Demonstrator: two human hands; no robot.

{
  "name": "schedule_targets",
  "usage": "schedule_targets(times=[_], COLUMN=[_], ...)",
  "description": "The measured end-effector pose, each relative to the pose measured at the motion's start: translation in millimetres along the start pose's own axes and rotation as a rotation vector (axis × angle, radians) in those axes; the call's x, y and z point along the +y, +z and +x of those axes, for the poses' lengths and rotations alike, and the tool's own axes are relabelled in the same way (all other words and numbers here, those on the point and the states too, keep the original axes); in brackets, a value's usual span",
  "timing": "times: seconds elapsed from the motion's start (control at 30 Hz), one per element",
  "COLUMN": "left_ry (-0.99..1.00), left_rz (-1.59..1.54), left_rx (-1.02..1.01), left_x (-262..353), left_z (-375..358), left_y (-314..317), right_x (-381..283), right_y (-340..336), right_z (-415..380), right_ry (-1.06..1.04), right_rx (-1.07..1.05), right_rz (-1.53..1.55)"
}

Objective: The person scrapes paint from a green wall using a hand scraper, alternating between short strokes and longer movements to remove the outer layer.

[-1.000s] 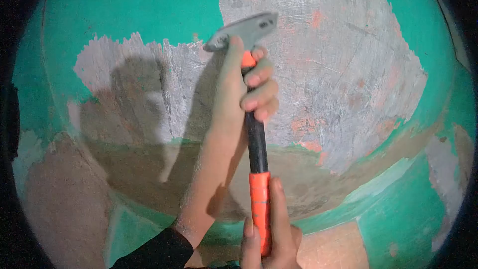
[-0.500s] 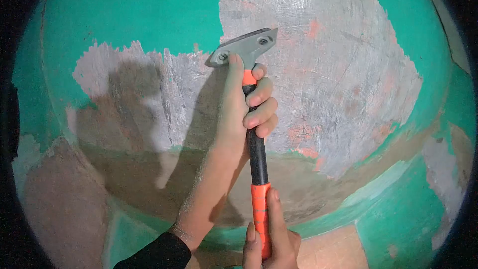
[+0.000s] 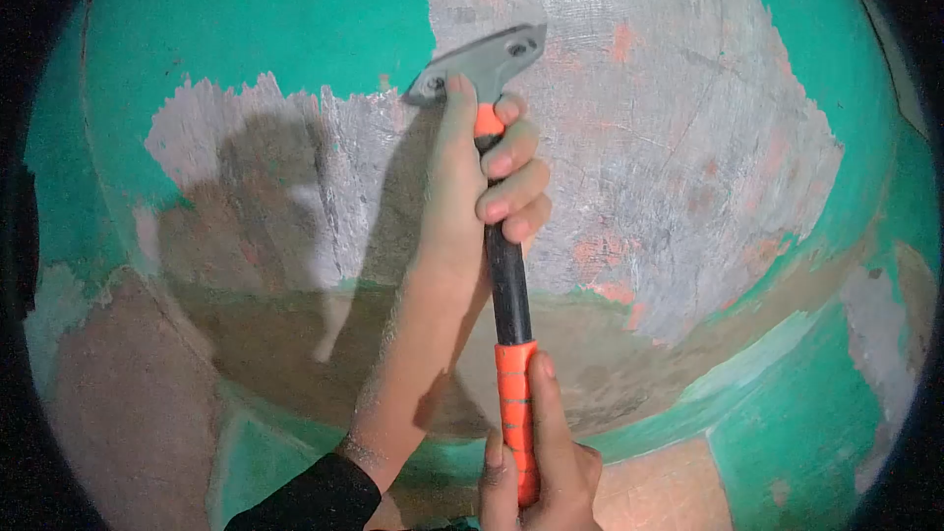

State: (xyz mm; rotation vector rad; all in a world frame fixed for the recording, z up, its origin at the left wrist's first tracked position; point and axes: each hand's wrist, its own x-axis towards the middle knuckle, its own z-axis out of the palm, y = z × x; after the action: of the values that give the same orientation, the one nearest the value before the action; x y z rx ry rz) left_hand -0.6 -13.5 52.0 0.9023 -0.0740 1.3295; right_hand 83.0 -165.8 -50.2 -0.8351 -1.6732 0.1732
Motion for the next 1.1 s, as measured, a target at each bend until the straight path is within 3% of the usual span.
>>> schedule_targets(times=[0.07,0.17,0.23,0.37,0.47,0.67,0.8,0.87,0.97,1.07,1.1], left_ry=[-0.006,-0.007,0.035,-0.024,0.026,-0.054,0.09,0.026,-0.003,0.007,0.014], left_rz=[0.046,0.086,0.046,0.136,0.026,0.134,0.195,0.162,0.119,0.04,0.009], left_rx=[0.008,-0.027,-0.065,-0.056,0.005,-0.047,-0.039,0.008,0.01,-0.013,-0.024], left_x=[-1,3,8,0,11,6,21,15,12,17,19], left_z=[-1,5,11,0,8,1,18,5,6,11,14], left_y=[-3,-3,0,-12,7,-9,9,10,9,13,16], right_x=[8,-1,-1,8,1,6,-1,2,-13,-1,-1], right_y=[-2,14,13,7,13,6,3,4,1,4,2], right_z=[-8,3,2,-4,8,-3,11,13,0,19,16], right_ry=[-0.025,0.15,0.152,0.066,0.012,-0.062,-0.028,-0.107,0.198,-0.176,-0.151], right_rx=[-0.006,0.144,0.131,0.086,0.105,0.075,0.039,0.092,0.028,0.115,0.081], right_rz=[-0.083,-0.019,0.004,-0.025,-0.092,0.12,0.108,0.085,0.047,0.075,0.078])
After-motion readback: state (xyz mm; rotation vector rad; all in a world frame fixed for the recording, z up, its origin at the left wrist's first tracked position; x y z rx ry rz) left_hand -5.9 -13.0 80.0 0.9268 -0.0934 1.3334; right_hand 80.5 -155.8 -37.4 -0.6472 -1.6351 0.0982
